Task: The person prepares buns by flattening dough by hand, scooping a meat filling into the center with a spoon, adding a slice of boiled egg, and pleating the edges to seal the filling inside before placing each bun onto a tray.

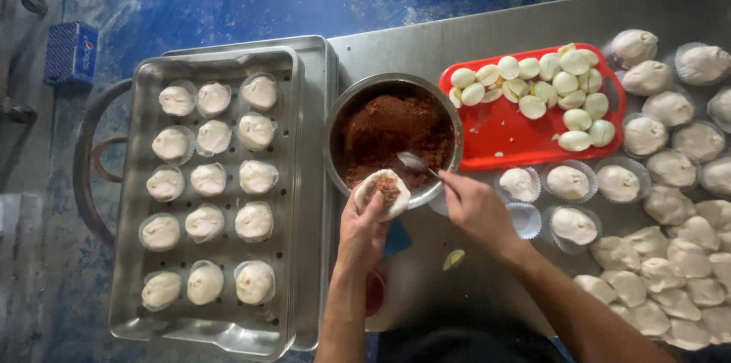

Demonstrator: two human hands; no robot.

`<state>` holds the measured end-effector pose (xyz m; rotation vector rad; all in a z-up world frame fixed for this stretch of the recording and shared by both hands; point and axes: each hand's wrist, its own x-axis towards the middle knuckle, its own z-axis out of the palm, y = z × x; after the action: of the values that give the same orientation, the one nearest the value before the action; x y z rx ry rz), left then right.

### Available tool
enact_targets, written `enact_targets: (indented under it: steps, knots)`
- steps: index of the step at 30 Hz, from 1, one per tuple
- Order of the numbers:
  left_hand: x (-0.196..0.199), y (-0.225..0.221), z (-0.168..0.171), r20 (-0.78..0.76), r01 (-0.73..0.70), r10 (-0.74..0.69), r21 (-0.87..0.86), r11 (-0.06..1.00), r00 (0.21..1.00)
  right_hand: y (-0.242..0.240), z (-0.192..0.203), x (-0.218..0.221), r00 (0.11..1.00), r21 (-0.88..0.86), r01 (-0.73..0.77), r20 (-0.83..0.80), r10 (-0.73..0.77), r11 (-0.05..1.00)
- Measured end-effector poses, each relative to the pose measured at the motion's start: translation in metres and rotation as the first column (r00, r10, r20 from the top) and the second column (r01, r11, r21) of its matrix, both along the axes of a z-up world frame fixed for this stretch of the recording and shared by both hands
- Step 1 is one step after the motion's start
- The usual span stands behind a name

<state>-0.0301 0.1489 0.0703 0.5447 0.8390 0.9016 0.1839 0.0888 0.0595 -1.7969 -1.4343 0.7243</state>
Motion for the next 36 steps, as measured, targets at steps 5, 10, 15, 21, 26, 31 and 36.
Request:
enact_targets:
  steps: [5, 10, 15, 21, 26, 31, 36]
  knots:
    - [-0.003, -0.013, 0.011, 0.018, 0.000, -0.001, 0.084, 0.996, 1.000, 0.020, -0.003, 0.012, 0.979, 0.370, -0.131, 0.194, 0.061, 0.920]
    - [-0.029, -0.041, -0.003, 0.097, -0.007, 0.010, -0.024, 1.000, 0.995, -0.051, -0.029, 0.013, 0.998, -0.075, 0.042, -0.048, -0.046, 0.996]
    - [-0.034, -0.073, -0.019, 0.064, 0.025, -0.014, -0.164, 0.986, 0.998, -0.091, -0.066, -0.004, 0.948, -0.174, -0.241, 0.170, 0.270, 0.955]
    - [-0.029, -0.092, -0.048, -0.022, 0.048, -0.052, -0.170, 0.984, 0.998, -0.109, -0.109, -0.021, 0.837, -0.409, -0.350, 0.267, 0.477, 0.843]
    - [-0.032, -0.101, -0.056, 0.019, 0.037, -0.034, -0.245, 0.969, 0.999, -0.105, -0.108, -0.018, 0.941, -0.172, -0.331, 0.006, 0.337, 0.928]
    - [-0.026, -0.105, -0.063, 0.064, 0.100, -0.087, -0.252, 0.963, 0.994, -0.097, -0.065, -0.017, 0.972, -0.181, -0.133, -0.218, 0.092, 0.974]
    - [-0.006, -0.097, -0.076, 0.098, 0.088, -0.066, -0.238, 0.967, 0.993, -0.084, -0.015, -0.029, 0.975, -0.008, -0.069, -0.213, 0.066, 0.998]
